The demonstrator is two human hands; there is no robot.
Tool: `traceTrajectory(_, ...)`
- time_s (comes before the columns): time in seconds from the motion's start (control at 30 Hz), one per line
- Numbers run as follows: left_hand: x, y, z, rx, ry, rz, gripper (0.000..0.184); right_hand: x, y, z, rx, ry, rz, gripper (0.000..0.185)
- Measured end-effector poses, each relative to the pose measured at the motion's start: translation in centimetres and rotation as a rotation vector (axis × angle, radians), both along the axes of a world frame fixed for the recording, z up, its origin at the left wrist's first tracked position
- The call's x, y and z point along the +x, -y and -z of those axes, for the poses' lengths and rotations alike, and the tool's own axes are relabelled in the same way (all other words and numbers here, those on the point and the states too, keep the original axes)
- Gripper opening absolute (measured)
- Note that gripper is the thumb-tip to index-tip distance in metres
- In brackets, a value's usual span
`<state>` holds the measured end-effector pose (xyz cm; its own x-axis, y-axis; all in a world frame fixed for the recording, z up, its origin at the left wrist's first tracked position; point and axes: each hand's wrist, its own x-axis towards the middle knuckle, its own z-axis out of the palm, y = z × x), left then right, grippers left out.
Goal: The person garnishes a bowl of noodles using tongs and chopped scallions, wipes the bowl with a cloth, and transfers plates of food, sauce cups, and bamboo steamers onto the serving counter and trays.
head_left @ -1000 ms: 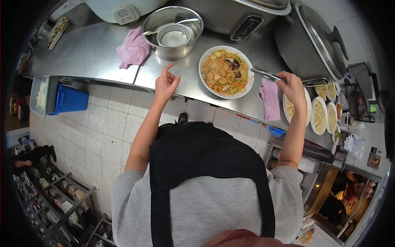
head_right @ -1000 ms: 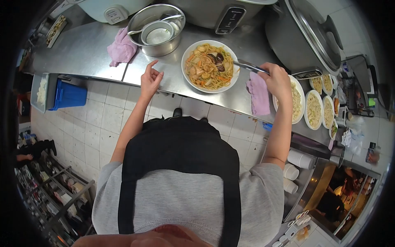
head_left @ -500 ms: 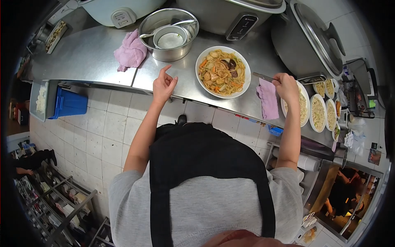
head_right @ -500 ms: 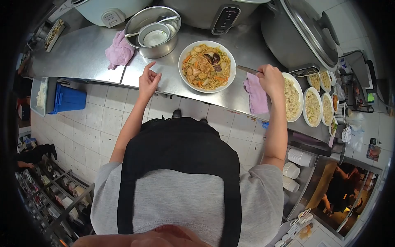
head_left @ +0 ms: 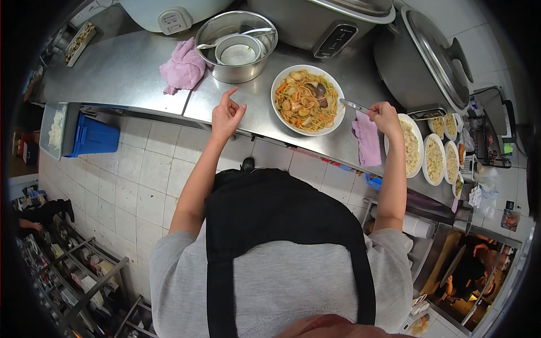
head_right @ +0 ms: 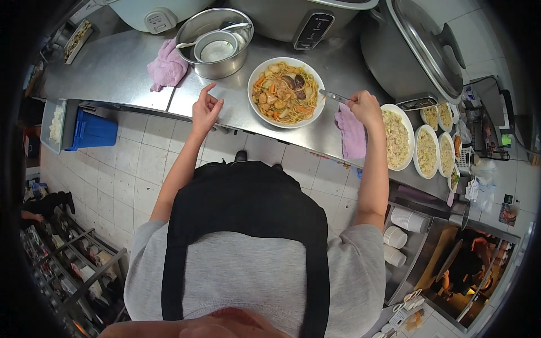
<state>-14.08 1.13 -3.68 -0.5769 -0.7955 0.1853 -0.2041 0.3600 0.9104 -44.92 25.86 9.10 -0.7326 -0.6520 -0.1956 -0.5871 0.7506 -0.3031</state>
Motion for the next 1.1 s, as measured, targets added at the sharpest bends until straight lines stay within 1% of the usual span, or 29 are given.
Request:
traceTrajectory(0.23, -0.1, 0.0, -0.1, 0.009, -0.026, 0.015, 0.047, 1.2, -0.5, -1.8, -0.074, -0.163, -0.060, 0.017)
traceTrajectory(0.3, 0.0, 0.0, -0.1, 0.011, -0.028, 0.011, 0.048, 2.0, -0.4, -2.8, -0.101, -0.202, -0.127, 0.018)
traceTrajectory(0.43, 0.0, 0.1, 0.1, 0.003, -0.020, 0.009, 0.048, 4.6, 0.2, -6.1, -0.124, -0.181, -0.153, 0.017)
traceTrajectory(0.5, 0.0, 0.1, 0.1, -0.004, -0.015, 0.007, 0.048, 6.1, 0.7, -7.3, -0.147, -0.121, -0.109, 0.017)
traceTrajectory(0.53, 0.0, 0.1, 0.1, 0.004, -0.018, 0.008, 0.048, 6.4, 0.8, -6.9, -0.147, -0.121, -0.111, 0.017)
traceTrajectory(0.6, 0.0, 0.0, 0.3, 0.012, -0.023, 0.008, 0.048, 6.9, 0.9, -5.7, -0.306, -0.122, -0.302, 0.018)
traceTrajectory(0.7, 0.0, 0.2, 0.3, 0.014, -0.047, 0.009, 0.048, 7.6, 1.4, -5.7, -0.234, -0.187, -0.262, 0.019)
traceTrajectory(0.73, 0.1, 0.2, -0.1, 0.022, -0.027, 0.009, 0.048, 8.1, 1.4, -6.5, -0.264, -0.179, -0.249, 0.019)
traceTrajectory(0.87, 0.1, -0.1, -0.4, 0.028, -0.012, 0.016, 0.048, 8.3, 1.6, -6.0, -0.364, -0.197, -0.259, 0.019)
traceTrajectory(0.93, 0.1, 0.1, -0.4, 0.011, -0.004, 0.018, 0.048, 8.7, 3.0, -5.6, -0.193, -0.055, -0.245, 0.019)
traceTrajectory(0.97, 0.1, 0.1, -0.5, 0.004, 0.001, 0.032, 0.049, 8.6, 4.2, -5.4, -0.198, -0.055, -0.264, 0.019)
traceTrajectory(1.03, 0.2, 0.0, -0.6, 0.001, 0.011, 0.025, 0.049, 8.4, 7.9, -4.7, -0.561, -0.124, -0.430, 0.023)
traceTrajectory(1.1, 0.2, 0.1, -0.7, -0.003, 0.030, 0.038, 0.050, 8.6, 12.7, -4.1, -0.598, -0.267, -0.541, 0.021)
